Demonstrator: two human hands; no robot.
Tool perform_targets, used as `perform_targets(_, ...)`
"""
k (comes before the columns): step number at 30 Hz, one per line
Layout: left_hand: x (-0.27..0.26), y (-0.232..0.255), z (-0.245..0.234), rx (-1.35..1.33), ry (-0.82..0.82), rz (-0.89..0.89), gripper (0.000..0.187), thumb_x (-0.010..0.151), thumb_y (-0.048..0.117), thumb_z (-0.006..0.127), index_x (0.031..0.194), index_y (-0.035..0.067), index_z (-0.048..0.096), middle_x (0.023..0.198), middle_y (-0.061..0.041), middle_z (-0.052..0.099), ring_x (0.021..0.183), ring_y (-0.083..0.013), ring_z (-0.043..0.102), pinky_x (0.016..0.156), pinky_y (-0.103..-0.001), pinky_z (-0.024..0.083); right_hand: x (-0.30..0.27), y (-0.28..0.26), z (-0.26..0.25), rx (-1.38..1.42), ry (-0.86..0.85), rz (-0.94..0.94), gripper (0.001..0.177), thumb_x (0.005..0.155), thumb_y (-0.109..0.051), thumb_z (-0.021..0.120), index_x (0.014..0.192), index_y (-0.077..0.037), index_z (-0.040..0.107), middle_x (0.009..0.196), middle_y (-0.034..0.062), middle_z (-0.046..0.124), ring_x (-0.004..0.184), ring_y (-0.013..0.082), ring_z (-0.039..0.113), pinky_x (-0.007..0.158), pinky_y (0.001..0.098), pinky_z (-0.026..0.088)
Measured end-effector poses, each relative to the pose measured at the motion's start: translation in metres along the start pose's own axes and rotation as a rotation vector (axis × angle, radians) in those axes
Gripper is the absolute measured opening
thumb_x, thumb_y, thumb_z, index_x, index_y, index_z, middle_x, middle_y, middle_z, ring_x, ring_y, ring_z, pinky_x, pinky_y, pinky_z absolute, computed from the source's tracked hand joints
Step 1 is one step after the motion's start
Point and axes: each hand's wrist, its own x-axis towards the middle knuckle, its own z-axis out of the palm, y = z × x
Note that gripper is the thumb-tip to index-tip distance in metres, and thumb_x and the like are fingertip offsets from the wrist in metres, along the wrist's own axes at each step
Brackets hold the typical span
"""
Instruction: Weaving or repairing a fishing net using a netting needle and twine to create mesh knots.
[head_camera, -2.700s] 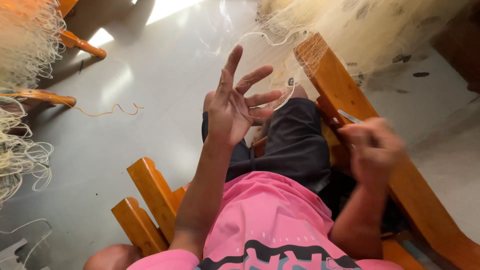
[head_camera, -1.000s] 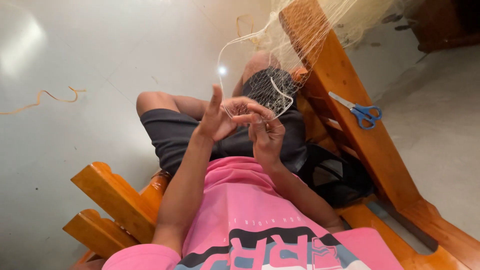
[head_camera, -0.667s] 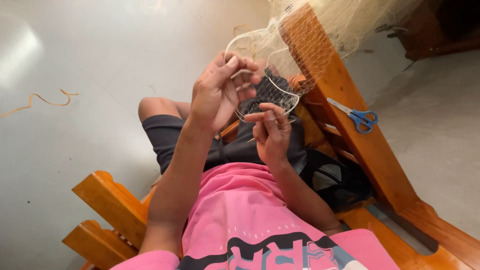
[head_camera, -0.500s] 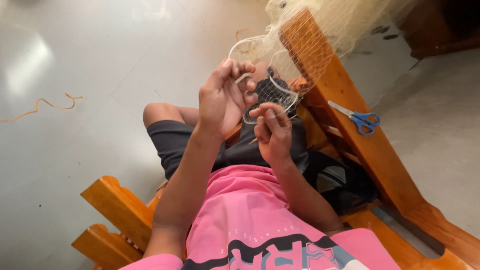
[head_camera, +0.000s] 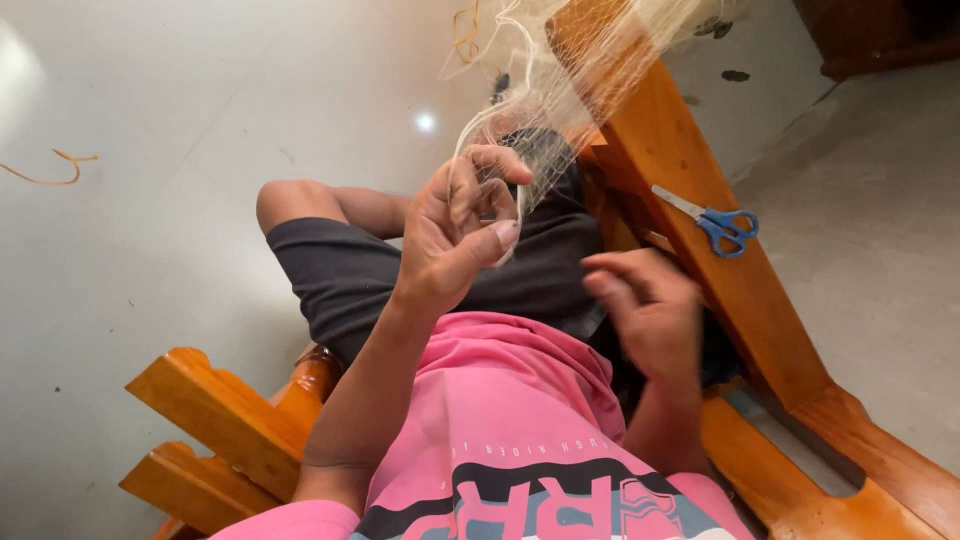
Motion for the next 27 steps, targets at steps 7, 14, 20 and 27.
perform_targets(7, -0.011, 0.018, 0.018, 0.267, 0.070, -0.038, 0.037, 0.086, -0.002, 0.058, 0.080, 0.017, 0.027, 0.112, -0.012, 0.050, 0.061, -0.0085, 0.040, 0.057, -0.021, 0.039, 0.024, 0.033, -0.054, -0.908, 0.277, -0.170, 0.044, 0.088, -0.021, 0.086, 0.124, -0.002, 0.068, 0.111, 0.0124, 0.046, 0.083, 0.0319, 0.057, 0.058, 0.0461, 0.049)
perform_targets(14, -0.014, 0.019, 0.014, 0.277, 0.124, -0.006, 0.036, 0.087, -0.001, 0.059, 0.081, 0.017, 0.029, 0.110, -0.016, 0.057, 0.067, -0.0071, 0.041, 0.057, -0.019, 0.038, 0.036, 0.049, -0.068, -0.892, 0.221, -0.225, 0.013, 0.099, -0.013, 0.079, 0.100, -0.005, 0.069, 0.099, 0.0077, 0.059, 0.073, 0.0244, 0.057, 0.053, 0.0373, 0.042)
perform_targets(20, -0.014, 0.021, 0.021, 0.333, 0.139, 0.034, 0.037, 0.088, -0.002, 0.058, 0.081, 0.017, 0.028, 0.106, -0.018, 0.061, 0.064, -0.0084, 0.038, 0.060, -0.020, 0.037, 0.034, -0.003, -0.059, -0.736, 0.086, -0.127, 0.022, 0.099, -0.009, 0.073, 0.116, -0.007, 0.058, 0.088, 0.0081, 0.067, 0.072, 0.0266, 0.063, 0.062, 0.0397, 0.046)
perform_targets(27, -0.014, 0.025, 0.035, 0.409, 0.145, 0.072, 0.038, 0.088, -0.005, 0.059, 0.080, 0.015, 0.028, 0.099, -0.021, 0.064, 0.065, -0.0104, 0.047, 0.060, -0.021, 0.036, 0.026, -0.041, -0.013, 0.145, -0.114, -0.186, 0.036, 0.092, -0.021, 0.058, 0.115, 0.007, 0.061, 0.093, 0.0155, 0.069, 0.068, 0.0124, 0.061, 0.066, 0.0203, 0.049)
